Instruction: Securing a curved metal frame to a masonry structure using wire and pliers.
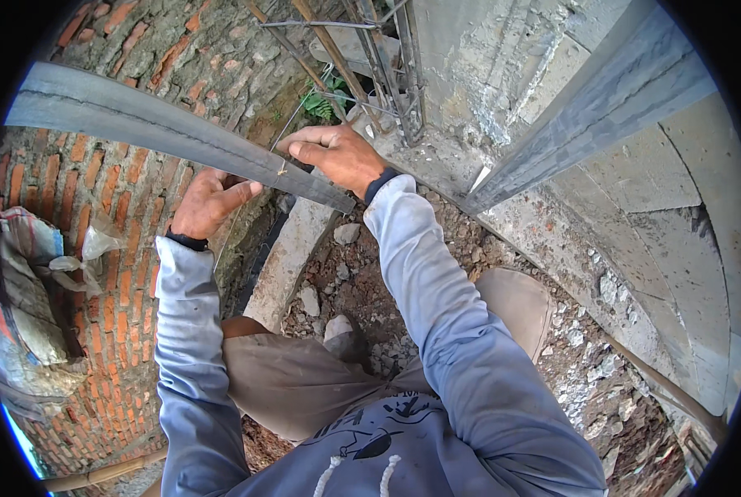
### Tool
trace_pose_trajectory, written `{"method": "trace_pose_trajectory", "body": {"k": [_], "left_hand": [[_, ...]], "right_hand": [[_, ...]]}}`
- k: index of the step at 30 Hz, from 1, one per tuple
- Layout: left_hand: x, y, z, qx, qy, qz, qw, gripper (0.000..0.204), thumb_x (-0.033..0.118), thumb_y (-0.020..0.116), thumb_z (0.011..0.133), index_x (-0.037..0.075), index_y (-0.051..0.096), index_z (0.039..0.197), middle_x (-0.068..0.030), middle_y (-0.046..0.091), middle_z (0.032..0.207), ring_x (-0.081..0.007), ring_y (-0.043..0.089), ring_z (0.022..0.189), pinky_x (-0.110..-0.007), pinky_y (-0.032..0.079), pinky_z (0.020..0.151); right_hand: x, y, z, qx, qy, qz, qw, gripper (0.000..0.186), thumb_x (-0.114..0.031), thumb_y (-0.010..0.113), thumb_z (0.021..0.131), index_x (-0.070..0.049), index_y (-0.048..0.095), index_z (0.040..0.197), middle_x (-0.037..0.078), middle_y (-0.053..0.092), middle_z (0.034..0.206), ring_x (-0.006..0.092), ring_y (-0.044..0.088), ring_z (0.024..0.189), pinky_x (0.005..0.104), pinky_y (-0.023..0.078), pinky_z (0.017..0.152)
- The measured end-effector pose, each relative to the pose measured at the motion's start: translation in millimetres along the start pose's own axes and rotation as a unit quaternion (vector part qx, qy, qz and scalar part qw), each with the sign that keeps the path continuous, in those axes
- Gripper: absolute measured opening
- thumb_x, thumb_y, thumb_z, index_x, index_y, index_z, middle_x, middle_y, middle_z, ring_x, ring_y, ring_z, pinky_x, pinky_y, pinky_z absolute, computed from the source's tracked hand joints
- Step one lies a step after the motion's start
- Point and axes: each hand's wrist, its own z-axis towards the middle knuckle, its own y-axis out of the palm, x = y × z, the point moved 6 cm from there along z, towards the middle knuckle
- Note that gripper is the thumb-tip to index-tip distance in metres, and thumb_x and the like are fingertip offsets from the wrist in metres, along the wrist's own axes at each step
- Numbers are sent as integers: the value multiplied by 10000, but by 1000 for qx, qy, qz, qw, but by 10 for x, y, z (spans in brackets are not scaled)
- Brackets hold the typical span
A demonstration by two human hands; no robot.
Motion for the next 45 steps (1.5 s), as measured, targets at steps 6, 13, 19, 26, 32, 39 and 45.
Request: {"method": "trace_pose_trajectory", "body": {"k": [6, 13, 19, 26, 32, 39, 45], "left_hand": [[-32, -3, -10, 86, -13, -5, 996, 254, 68, 629, 833, -22, 600, 1069, -89, 646, 959, -163, 595, 884, -303, 464, 799], [-134, -31, 28, 86, -27, -49, 995, 159, 55, 601, 851, -14, 616, 994, -43, 624, 878, -120, 562, 789, -273, 451, 723], [-206, -4, 45, 78, -23, -112, 990, 117, 81, 575, 883, -5, 620, 948, -25, 618, 853, -103, 548, 757, -252, 432, 684], [-219, -24, 29, 60, -10, -79, 995, 145, 53, 565, 870, -16, 613, 989, -54, 634, 875, -132, 566, 770, -287, 471, 726], [-187, -5, 44, 54, -23, 8, 998, 193, 9, 564, 829, -18, 611, 1015, -51, 656, 868, -121, 565, 747, -271, 457, 693], [-21, 9, -12, 61, -2, 46, 997, 230, 21, 584, 821, -10, 608, 1047, -67, 655, 879, -148, 577, 787, -300, 469, 748], [-72, 39, -10, 51, 28, 49, 997, 295, 69, 611, 816, 13, 593, 1105, -102, 636, 1018, -199, 583, 932, -345, 458, 838]], "right_hand": [[153, 151, 75, -68, 25, 78, 994, 332, -307, 528, 914, -86, 643, 1134, 78, 657, 1046, 169, 586, 967, 313, 428, 888], [235, 224, 124, -82, 49, 143, 985, 325, -280, 522, 929, -51, 629, 1134, 73, 645, 1046, 162, 575, 976, 301, 423, 895], [211, 224, 56, -34, 16, 120, 992, 338, -293, 529, 917, -49, 631, 1127, 77, 641, 1050, 172, 560, 1004, 316, 408, 908], [140, 120, 23, -5, 9, 70, 997, 301, -281, 583, 877, -50, 675, 1046, 75, 656, 997, 182, 592, 930, 338, 436, 880], [10, 74, -2, 23, 3, 1, 1000, 254, -197, 597, 808, -62, 698, 998, 88, 678, 934, 158, 611, 850, 277, 459, 789], [7, 52, -37, 60, 61, -26, 996, 193, -194, 644, 786, -61, 699, 913, 57, 671, 824, 141, 604, 757, 281, 473, 704], [63, 53, -57, 40, 89, 11, 995, 172, -194, 641, 802, -53, 672, 896, -1, 625, 771, 104, 551, 694, 258, 449, 657]]}}
